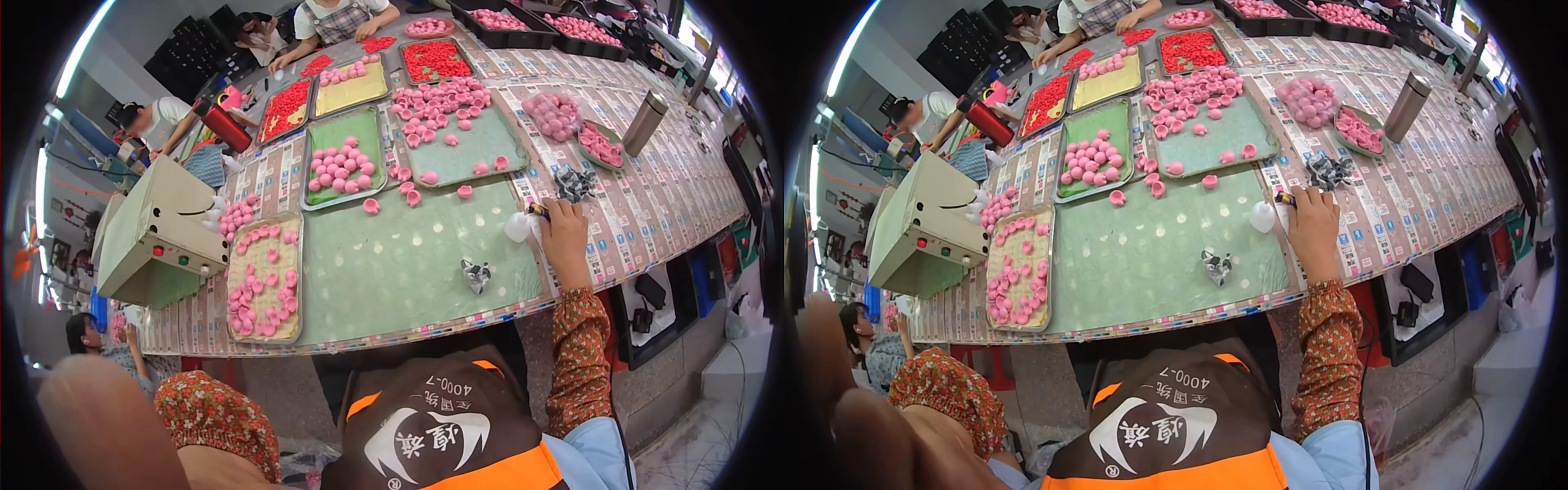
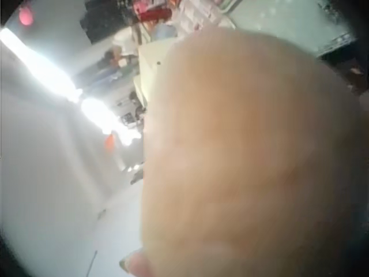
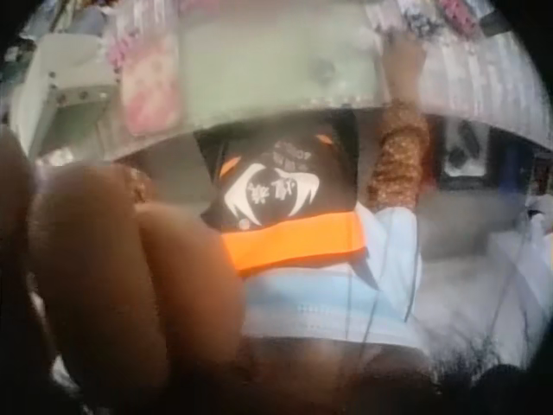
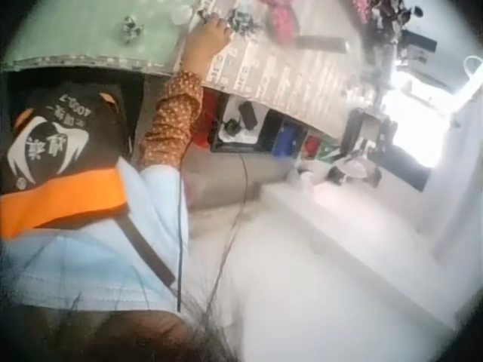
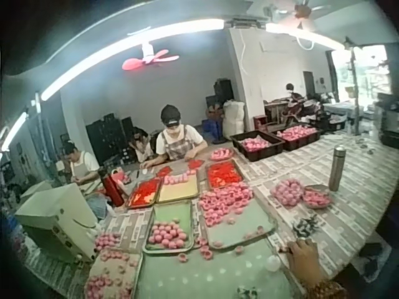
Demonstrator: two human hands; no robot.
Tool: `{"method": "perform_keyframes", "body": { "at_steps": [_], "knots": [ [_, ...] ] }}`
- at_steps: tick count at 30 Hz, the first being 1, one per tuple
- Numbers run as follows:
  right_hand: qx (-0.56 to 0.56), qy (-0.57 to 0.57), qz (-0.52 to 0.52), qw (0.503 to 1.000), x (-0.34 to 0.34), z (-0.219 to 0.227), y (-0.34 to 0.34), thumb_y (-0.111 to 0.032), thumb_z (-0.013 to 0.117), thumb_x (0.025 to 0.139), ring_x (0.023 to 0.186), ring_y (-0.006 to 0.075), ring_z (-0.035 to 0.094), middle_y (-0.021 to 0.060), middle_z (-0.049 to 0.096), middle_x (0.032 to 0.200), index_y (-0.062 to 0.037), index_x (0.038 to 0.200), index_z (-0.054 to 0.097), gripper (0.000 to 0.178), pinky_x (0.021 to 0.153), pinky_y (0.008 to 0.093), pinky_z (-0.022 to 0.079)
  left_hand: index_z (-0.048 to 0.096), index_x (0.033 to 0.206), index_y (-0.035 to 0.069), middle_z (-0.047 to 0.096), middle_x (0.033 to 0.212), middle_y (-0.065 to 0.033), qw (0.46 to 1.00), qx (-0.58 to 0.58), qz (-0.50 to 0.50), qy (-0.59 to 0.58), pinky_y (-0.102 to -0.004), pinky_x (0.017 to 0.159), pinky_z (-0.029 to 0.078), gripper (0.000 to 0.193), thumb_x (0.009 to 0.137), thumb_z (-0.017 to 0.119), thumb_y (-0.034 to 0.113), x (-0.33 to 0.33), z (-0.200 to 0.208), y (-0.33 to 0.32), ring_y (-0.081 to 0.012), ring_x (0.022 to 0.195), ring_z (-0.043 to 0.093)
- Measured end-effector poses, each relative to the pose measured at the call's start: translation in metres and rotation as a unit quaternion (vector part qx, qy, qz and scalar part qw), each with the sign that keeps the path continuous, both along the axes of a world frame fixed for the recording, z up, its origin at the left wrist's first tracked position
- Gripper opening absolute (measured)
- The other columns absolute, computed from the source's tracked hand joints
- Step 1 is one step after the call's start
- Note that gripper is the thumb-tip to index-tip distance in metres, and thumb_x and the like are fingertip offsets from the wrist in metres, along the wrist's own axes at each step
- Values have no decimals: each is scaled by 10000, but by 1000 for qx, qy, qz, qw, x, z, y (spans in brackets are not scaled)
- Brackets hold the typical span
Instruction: The person applies glue to plastic shell pieces using a squeeze bottle, joins matching pieces together by hand to assemble small toy figures, and places the assembled figures onto trays.
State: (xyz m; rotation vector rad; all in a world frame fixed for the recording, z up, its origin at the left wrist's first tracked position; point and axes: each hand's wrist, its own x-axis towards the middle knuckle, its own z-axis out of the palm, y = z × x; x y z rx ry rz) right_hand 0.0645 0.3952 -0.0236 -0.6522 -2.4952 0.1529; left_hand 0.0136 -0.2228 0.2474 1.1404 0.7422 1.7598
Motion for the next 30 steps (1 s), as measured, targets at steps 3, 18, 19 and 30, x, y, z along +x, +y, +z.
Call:
{"method": "perform_keyframes", "body": {
  "at_steps": [3, 18, 19, 30],
  "knots": [
    [77, -27, 1, 997, -7, -16, 15, -115, 641, 821, 970, 309, 552, 106, 589, 981, -50, 1047, 604, 238, 818, 445, 428, 484, 1146, 134, 534, 971, -82, 1000, 9, -8, -22, -380, 784, 535, 344, 1017, 459, 452, -2, -12, 38, -279, 838, 598],
    [-573, 215, 68, 788, 34, 13, -35, -170, 495, 1007, 752, 67, 499, -9, 547, 849, -57, 1128, 530, 169, 689, 219, 398, 504, 1077, 160, 548, 939, -92, 988, 56, -44, -136, -397, 780, 546, 314, 1017, 453, 465, -46, -45, 116, -303, 821, 606],
    [-617, 214, 71, 754, 38, 12, -37, -174, 501, 1004, 733, 66, 480, -17, 543, 844, -72, 1129, 533, 165, 673, 217, 383, 506, 1072, 162, 549, 937, -93, 987, 57, -46, -142, -398, 780, 547, 313, 1017, 453, 466, -48, -44, 126, -304, 820, 606],
    [-690, 238, 41, 682, 52, 15, -44, -387, 455, 1031, 673, 79, 468, -39, 551, 788, -78, 1041, 609, 346, 656, 237, 375, 521, 1021, 182, 559, 914, -100, 973, 54, -61, -215, -411, 777, 554, 302, 1018, 449, 475, -85, -39, 229, -322, 807, 613]
  ]
}}
